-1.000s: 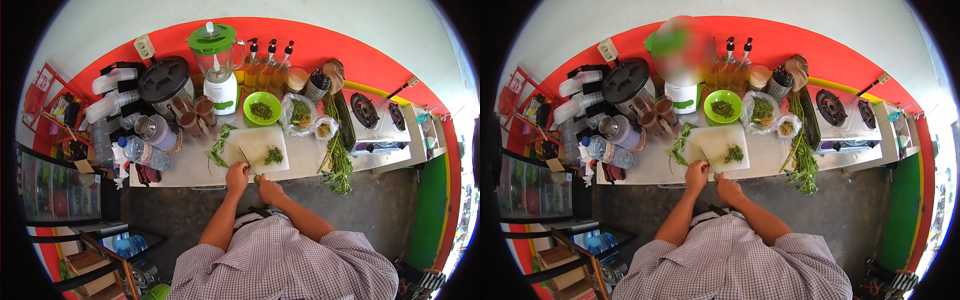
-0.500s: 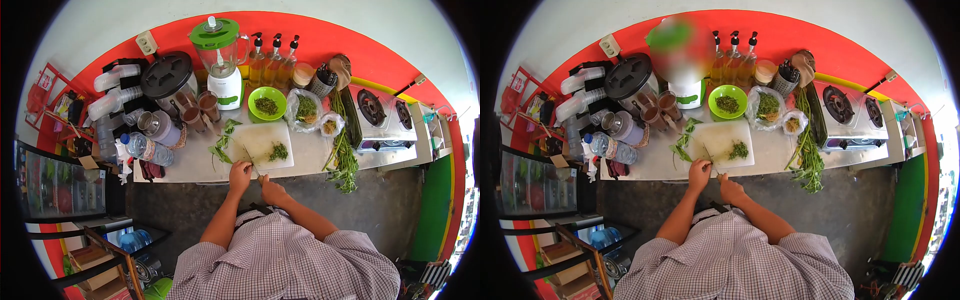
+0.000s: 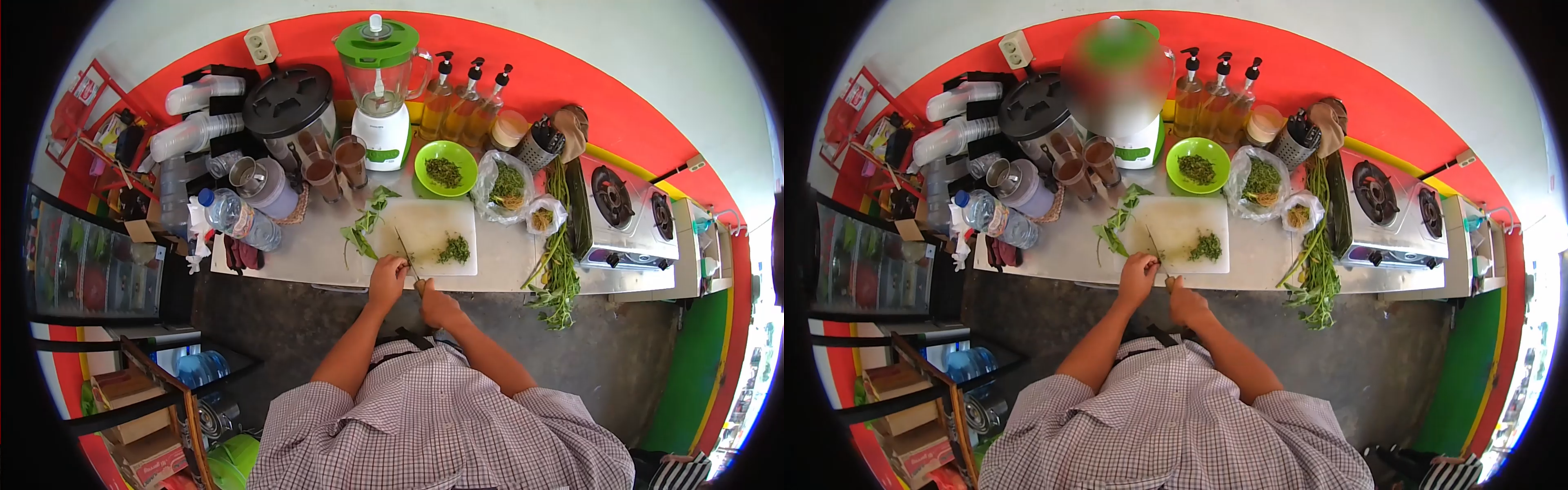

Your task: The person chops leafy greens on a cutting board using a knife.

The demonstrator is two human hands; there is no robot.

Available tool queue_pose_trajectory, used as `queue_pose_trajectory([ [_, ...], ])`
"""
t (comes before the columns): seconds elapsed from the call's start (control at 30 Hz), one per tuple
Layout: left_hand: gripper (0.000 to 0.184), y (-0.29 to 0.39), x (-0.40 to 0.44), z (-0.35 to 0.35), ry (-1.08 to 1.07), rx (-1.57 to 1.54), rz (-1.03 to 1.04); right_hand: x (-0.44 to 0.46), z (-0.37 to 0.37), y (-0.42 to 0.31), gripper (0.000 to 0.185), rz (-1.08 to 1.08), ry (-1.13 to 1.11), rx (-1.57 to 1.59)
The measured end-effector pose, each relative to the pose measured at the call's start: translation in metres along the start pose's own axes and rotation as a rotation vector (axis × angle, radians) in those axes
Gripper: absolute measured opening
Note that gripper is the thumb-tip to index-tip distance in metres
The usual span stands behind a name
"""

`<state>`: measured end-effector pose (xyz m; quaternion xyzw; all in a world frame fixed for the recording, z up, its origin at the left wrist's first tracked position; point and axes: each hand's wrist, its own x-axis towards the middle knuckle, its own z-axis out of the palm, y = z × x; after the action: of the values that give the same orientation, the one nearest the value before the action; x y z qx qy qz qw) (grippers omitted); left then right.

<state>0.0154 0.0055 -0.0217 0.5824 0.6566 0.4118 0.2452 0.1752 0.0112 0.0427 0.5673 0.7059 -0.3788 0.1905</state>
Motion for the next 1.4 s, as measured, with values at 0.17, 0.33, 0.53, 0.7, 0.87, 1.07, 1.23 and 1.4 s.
queue_pose_trajectory([
  [0.17, 0.01, -0.007, -0.007, 0.002, 0.104, 0.084, 0.195, -0.001, 0.015, 0.002, 0.056, 0.003, 0.033, 0.026],
  [0.33, 0.011, -0.008, -0.006, 0.001, 0.079, 0.036, 0.116, -0.002, -0.008, -0.006, 0.054, -0.006, -0.034, -0.007],
  [0.53, 0.009, -0.006, 0.003, -0.002, 0.028, -0.03, -0.009, -0.004, 0.01, -0.006, 0.069, 0.027, -0.01, -0.046],
  [0.7, 0.009, -0.003, 0.004, -0.001, 0.012, -0.01, -0.044, 0.004, -0.003, -0.004, 0.072, 0.018, -0.107, -0.04],
  [0.87, 0.009, -0.008, 0.002, -0.002, 0.055, -0.036, 0.017, -0.007, 0.005, -0.004, 0.071, 0.01, -0.045, -0.016],
  [1.07, 0.011, -0.007, -0.003, 0.003, 0.053, 0.009, -0.003, -0.006, -0.008, -0.006, 0.071, 0.008, -0.063, -0.012],
  [1.23, 0.013, -0.008, -0.001, 0.002, 0.092, 0.048, 0.064, -0.014, 0.003, -0.014, 0.065, 0.035, -0.024, -0.007],
  [1.4, 0.011, -0.008, -0.005, 0.004, 0.061, -0.007, 0.006, -0.009, -0.012, -0.013, 0.061, 0.03, -0.065, -0.03],
])
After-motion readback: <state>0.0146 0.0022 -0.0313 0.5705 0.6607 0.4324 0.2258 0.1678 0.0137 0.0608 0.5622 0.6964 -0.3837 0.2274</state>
